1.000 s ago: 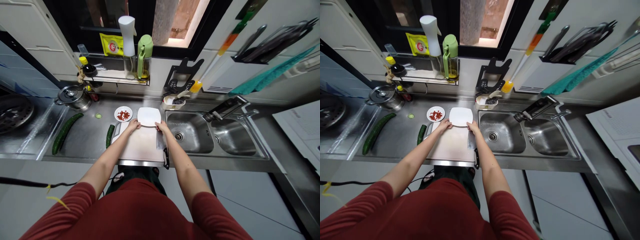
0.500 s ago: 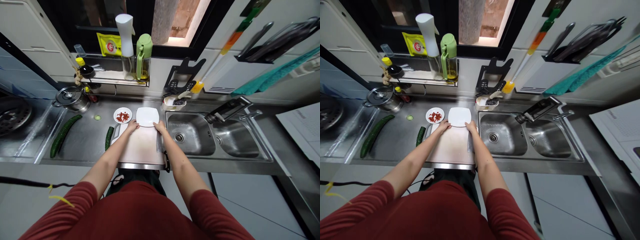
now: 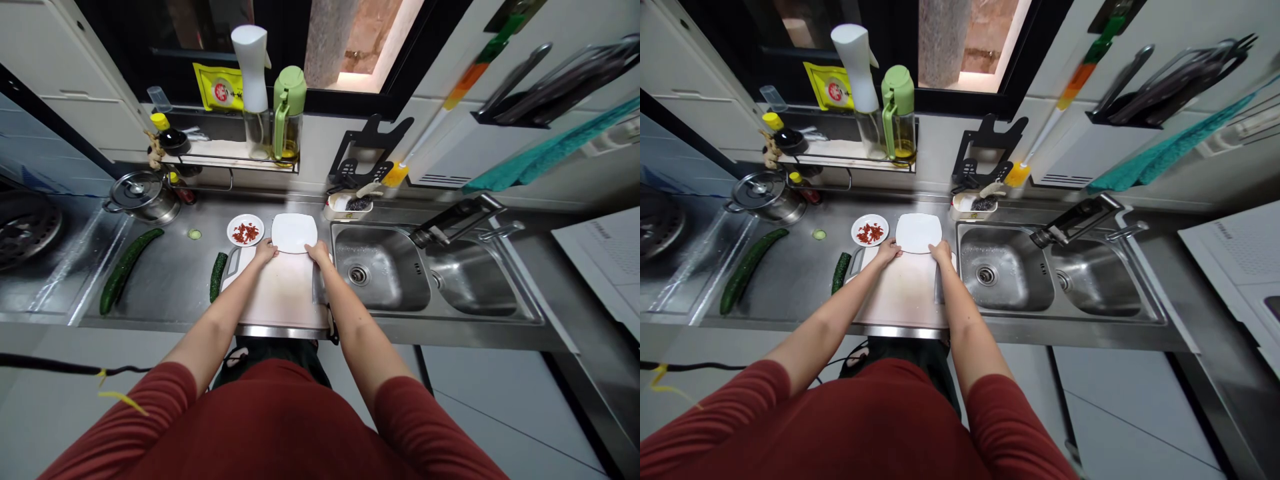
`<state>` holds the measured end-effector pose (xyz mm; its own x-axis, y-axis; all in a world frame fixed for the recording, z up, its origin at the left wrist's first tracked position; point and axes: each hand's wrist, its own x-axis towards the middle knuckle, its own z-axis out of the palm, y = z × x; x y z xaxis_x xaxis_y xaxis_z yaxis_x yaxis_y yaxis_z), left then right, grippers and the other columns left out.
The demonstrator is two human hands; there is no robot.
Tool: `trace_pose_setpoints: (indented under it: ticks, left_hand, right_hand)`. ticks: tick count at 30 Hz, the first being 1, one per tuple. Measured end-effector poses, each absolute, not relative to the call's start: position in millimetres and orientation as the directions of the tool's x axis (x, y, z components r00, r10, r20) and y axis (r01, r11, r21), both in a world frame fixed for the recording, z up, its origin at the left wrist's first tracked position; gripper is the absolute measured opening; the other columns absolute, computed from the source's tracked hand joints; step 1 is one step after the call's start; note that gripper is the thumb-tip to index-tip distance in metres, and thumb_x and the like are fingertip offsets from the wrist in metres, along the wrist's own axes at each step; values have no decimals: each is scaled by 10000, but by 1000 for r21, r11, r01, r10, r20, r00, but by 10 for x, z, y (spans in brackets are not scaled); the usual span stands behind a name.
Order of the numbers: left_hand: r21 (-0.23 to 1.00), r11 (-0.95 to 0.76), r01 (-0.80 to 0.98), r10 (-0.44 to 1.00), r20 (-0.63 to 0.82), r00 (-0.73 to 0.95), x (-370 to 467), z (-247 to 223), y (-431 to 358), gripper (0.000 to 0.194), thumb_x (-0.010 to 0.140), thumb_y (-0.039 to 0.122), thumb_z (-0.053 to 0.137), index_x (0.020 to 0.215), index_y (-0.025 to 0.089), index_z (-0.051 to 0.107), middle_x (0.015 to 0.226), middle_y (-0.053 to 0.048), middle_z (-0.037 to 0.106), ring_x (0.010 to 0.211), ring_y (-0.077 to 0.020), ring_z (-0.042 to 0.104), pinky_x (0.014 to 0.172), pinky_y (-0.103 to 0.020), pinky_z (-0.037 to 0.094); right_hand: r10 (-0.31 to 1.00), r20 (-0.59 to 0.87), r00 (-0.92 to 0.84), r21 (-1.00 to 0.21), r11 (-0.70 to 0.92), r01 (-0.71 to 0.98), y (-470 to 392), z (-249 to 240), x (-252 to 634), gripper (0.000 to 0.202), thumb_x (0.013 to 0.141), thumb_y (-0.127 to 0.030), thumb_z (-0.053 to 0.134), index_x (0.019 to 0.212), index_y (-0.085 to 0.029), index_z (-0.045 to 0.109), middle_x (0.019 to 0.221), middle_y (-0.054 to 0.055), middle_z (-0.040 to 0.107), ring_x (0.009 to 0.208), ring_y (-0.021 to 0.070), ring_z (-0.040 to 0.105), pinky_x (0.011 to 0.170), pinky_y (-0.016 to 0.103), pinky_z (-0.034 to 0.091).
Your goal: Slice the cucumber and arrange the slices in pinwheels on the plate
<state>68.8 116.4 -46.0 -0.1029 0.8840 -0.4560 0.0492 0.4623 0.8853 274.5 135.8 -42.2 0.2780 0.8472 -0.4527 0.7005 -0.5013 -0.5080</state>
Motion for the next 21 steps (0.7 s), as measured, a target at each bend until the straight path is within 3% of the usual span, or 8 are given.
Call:
trace_pose_setpoints:
  ticks: [13, 18, 21]
  left_hand:
    - [865, 458, 207, 886, -424, -191, 719, -477, 1162, 487, 725, 95, 588, 1211, 85, 570, 568, 31, 580, 502, -103, 558, 575, -204, 469]
    - [825, 462, 326, 886, -414, -211, 730, -478, 1199, 494, 725, 82, 559, 1218, 87, 589, 567, 7, 595, 511, -135, 571, 581, -229, 455]
    - [763, 433, 479, 901, -364, -234, 716, -468, 1238, 443, 680, 73, 594, 1119, 102, 649, 606, -34, 638, 621, -190, 631, 669, -269, 472]
  right_hand:
    - [820, -488, 300, -484, -540, 689, 1398, -311, 2681, 464, 792, -344, 735, 1143, -74, 595, 963, 171, 706, 975, 259, 665, 800, 291, 520]
    - [813, -480, 330, -479, -558, 677, 1411, -295, 2666, 536, 779, -337, 750, 1194, -60, 554, 1091, 202, 674, 1030, 256, 648, 842, 297, 513]
    - [801, -487, 347, -472, -576, 668, 1419, -317, 2660, 611, 779, -333, 749, 1253, -37, 504, 1173, 229, 635, 1070, 263, 633, 873, 312, 507]
